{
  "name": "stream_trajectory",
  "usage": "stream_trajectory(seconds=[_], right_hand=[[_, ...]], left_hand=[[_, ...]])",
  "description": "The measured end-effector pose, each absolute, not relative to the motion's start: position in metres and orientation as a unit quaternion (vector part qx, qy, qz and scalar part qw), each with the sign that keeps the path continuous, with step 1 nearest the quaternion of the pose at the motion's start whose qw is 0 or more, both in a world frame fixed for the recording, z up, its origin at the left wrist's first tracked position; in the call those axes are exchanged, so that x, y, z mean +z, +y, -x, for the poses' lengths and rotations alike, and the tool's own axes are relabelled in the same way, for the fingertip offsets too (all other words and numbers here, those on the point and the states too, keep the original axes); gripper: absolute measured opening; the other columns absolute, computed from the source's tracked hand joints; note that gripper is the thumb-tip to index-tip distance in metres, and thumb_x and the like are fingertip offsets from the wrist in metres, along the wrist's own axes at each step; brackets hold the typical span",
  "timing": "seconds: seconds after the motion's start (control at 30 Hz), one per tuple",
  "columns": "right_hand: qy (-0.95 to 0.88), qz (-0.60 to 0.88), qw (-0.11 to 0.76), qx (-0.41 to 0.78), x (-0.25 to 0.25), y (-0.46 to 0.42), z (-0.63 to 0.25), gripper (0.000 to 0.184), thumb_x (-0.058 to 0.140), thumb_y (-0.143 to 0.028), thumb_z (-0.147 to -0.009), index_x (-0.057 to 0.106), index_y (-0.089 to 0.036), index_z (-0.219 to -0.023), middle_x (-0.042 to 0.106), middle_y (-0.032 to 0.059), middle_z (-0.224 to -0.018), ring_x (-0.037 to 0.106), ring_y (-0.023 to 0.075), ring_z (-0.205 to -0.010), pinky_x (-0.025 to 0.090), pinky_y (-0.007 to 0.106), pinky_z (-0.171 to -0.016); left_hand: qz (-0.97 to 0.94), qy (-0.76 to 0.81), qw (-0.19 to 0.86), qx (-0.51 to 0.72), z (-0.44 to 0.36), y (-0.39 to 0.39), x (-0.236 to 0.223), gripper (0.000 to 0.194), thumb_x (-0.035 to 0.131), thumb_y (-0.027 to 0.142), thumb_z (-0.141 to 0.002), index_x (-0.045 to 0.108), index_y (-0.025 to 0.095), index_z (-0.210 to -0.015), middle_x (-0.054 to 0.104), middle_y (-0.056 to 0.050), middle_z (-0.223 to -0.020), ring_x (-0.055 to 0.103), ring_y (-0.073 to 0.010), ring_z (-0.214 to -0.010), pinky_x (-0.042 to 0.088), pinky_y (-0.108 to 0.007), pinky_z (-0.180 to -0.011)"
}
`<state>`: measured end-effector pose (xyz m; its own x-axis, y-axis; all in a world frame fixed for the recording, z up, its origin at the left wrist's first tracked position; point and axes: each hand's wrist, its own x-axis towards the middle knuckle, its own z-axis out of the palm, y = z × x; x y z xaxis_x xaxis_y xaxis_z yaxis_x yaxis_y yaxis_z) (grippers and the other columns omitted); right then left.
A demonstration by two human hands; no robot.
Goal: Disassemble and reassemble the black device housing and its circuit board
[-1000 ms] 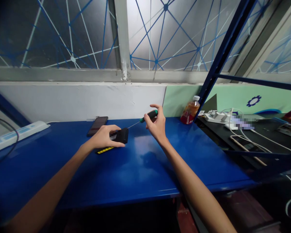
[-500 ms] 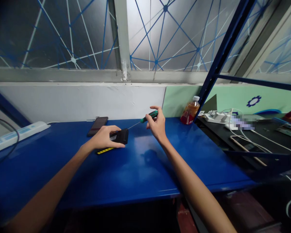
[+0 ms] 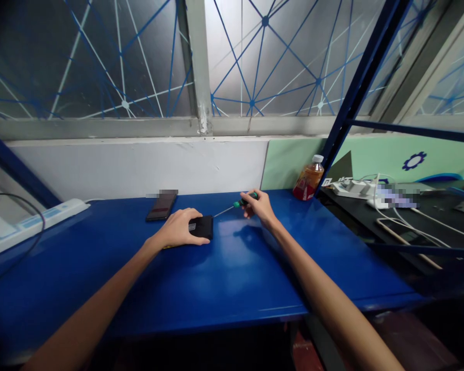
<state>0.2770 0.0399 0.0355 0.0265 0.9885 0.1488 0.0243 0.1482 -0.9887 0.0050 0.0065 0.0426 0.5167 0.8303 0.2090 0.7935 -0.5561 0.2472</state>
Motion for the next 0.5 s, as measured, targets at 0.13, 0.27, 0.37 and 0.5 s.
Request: stream_trajectory(seconds=[0.13, 0.27, 0.37, 0.5], right_hand=[[-0.557, 0.483, 0.484, 0.47, 0.022, 0.04, -0.29, 0.046, 0.076, -0.056, -0.068, 0.049, -0.019, -0.07, 0.062, 0.0007, -0.049, 0.054, 0.013, -0.036, 0.041, 0.022, -0.032], [-0.597, 0.508, 0.475, 0.4, 0.013, 0.04, -0.291, 0.051, 0.067, -0.063, -0.074, 0.044, -0.02, -0.06, 0.049, -0.0031, -0.038, 0.04, 0.0083, -0.029, 0.03, 0.021, -0.03], [-0.605, 0.521, 0.454, 0.395, 0.007, 0.042, -0.291, 0.051, 0.063, -0.063, -0.077, 0.043, -0.02, -0.059, 0.038, -0.0067, -0.037, 0.033, 0.0064, -0.03, 0.026, 0.021, -0.031], [-0.581, 0.451, 0.437, 0.518, 0.002, 0.046, -0.297, 0.039, 0.072, -0.051, -0.074, 0.046, -0.023, -0.08, 0.036, -0.0117, -0.041, 0.031, 0.0077, -0.032, 0.03, 0.021, -0.032]], left_hand=[[-0.886, 0.442, 0.032, 0.134, -0.008, 0.009, 0.034, 0.074, 0.067, 0.073, -0.059, 0.067, 0.015, -0.103, 0.067, -0.01, -0.105, 0.061, -0.0301, -0.094, 0.044, -0.04, -0.082], [-0.893, 0.432, 0.015, 0.127, -0.009, 0.011, 0.028, 0.07, 0.068, 0.072, -0.058, 0.067, 0.015, -0.099, 0.067, -0.009, -0.101, 0.06, -0.029, -0.092, 0.045, -0.039, -0.081], [-0.892, 0.433, 0.009, 0.127, -0.008, 0.012, 0.026, 0.066, 0.069, 0.071, -0.059, 0.067, 0.017, -0.096, 0.067, -0.009, -0.099, 0.06, -0.0284, -0.091, 0.045, -0.038, -0.08], [-0.895, 0.425, 0.005, 0.137, -0.006, 0.013, 0.024, 0.064, 0.068, 0.071, -0.06, 0.067, 0.017, -0.094, 0.066, -0.009, -0.097, 0.06, -0.0274, -0.09, 0.046, -0.036, -0.077]])
